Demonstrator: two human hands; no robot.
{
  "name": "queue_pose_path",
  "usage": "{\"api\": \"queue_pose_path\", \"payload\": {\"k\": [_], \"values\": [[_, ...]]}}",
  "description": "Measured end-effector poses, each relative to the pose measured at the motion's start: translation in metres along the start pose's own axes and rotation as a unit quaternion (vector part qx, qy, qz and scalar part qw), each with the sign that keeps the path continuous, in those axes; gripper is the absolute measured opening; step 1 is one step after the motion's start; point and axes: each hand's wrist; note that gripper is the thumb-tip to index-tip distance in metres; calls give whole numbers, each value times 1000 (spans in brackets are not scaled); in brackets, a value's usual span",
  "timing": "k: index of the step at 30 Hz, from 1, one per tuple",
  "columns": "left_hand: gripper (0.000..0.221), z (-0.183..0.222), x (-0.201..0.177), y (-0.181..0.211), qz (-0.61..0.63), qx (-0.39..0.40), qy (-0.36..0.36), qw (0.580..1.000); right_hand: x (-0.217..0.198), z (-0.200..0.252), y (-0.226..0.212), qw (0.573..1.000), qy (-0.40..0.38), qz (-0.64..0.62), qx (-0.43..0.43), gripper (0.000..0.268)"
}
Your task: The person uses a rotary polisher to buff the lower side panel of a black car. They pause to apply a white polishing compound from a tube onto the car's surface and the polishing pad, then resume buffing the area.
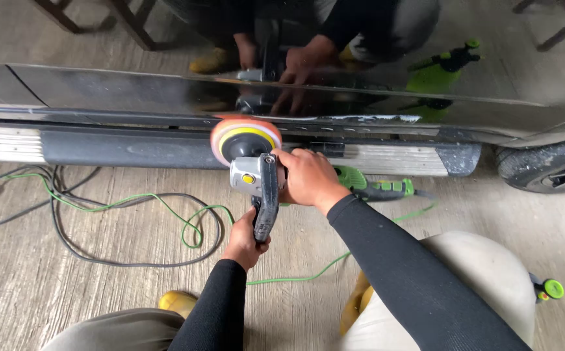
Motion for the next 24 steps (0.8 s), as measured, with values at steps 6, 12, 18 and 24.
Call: {"api": "queue_pose_path", "payload": {"k": [6, 12, 18, 24], "values": [[40, 17, 22, 7, 45, 61, -31, 997, -18, 7, 5, 997, 64, 39, -10, 56], [36, 27, 33, 16, 71, 85, -58, 992, -27, 9, 11, 995, 90, 41, -6, 54], [35, 15, 23, 3, 59, 66, 0, 996, 25, 0, 25, 996, 83, 35, -15, 45], [37, 7, 12, -7, 31, 22, 26, 999, 19, 1, 18, 1000, 20, 24, -3, 54]]}}
Point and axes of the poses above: each hand's wrist, its own z-axis away from the middle knuckle, its own x-axis out of the palm, y = z × x, and after that the axes turned 13 degrees about z, right-handed
